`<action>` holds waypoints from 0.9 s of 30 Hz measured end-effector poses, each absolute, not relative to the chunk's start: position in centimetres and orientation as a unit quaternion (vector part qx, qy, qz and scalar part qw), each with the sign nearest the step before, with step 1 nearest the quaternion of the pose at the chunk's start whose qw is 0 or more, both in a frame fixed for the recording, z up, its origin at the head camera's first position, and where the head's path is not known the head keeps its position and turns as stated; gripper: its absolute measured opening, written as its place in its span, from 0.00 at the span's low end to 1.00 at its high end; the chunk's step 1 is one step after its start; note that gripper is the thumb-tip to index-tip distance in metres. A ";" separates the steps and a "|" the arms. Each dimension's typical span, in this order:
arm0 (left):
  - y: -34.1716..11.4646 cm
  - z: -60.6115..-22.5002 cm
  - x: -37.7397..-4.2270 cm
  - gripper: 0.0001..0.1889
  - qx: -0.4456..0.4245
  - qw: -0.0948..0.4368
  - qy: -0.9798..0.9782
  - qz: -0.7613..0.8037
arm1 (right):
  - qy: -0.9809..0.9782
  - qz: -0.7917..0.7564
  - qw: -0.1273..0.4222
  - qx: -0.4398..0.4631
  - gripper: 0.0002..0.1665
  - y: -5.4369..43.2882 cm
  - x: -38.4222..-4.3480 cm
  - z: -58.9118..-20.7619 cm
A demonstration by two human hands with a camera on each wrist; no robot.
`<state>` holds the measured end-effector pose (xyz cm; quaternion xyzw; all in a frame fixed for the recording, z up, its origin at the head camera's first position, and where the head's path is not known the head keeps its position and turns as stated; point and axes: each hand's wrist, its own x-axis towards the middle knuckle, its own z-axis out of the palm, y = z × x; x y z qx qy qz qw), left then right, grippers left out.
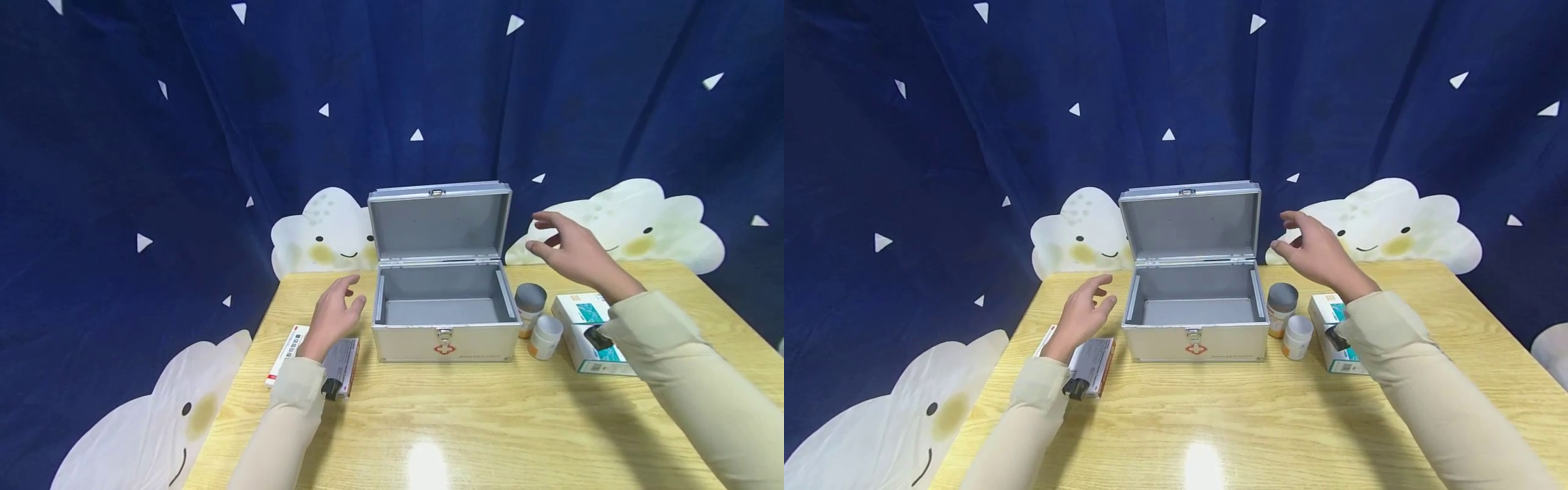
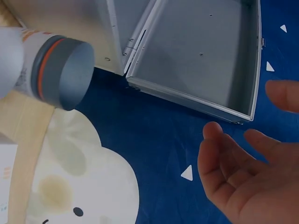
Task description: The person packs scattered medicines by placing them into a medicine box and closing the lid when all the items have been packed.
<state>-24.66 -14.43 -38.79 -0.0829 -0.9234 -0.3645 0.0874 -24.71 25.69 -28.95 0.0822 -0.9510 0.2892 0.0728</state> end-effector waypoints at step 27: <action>-13.4 -41.5 -23.4 0.38 -0.134 0.049 -0.933 -0.331 | -0.967 0.236 0.001 0.092 0.35 30.2 -23.2 -33.4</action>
